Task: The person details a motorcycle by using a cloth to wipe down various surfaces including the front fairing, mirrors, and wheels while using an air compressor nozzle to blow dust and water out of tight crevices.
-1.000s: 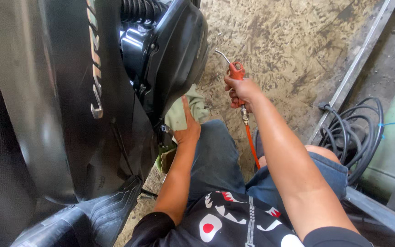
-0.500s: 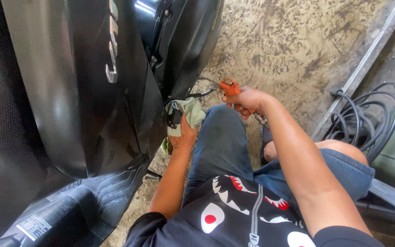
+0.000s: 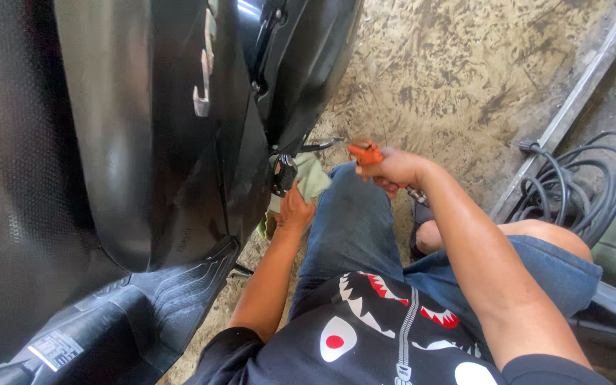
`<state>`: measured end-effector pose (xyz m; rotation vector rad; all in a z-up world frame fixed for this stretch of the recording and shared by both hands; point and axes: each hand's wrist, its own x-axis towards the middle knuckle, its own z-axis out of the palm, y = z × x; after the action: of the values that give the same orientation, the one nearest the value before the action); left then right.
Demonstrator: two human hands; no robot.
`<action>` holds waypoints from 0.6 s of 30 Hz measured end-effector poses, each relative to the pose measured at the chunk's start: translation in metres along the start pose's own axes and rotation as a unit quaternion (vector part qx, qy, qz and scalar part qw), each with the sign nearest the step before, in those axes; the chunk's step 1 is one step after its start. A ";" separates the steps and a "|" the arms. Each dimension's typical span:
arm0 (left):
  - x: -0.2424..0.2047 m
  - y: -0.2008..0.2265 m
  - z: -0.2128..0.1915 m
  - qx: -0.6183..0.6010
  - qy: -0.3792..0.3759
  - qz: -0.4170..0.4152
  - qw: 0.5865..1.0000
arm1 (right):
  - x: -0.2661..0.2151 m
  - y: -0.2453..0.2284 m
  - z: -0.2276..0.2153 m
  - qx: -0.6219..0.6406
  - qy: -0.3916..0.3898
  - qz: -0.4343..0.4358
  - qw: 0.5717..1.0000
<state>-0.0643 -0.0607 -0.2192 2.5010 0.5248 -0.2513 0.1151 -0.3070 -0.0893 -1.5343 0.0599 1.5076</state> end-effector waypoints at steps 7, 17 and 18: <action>0.058 0.080 -0.004 -0.120 0.107 0.122 0.979 | -0.013 -0.025 -0.021 0.089 0.033 -0.035 0.995; 0.027 0.208 -0.037 -0.376 0.269 0.198 0.865 | -0.080 -0.079 -0.020 0.053 0.264 -0.206 0.941; 0.011 0.220 -0.050 -0.402 0.269 0.202 0.852 | -0.087 -0.088 -0.011 0.017 0.253 -0.213 0.943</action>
<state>0.0414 -0.1967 -0.0732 1.7429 0.2155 0.7177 0.1565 -0.3138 0.0276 -1.7392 0.0471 0.7489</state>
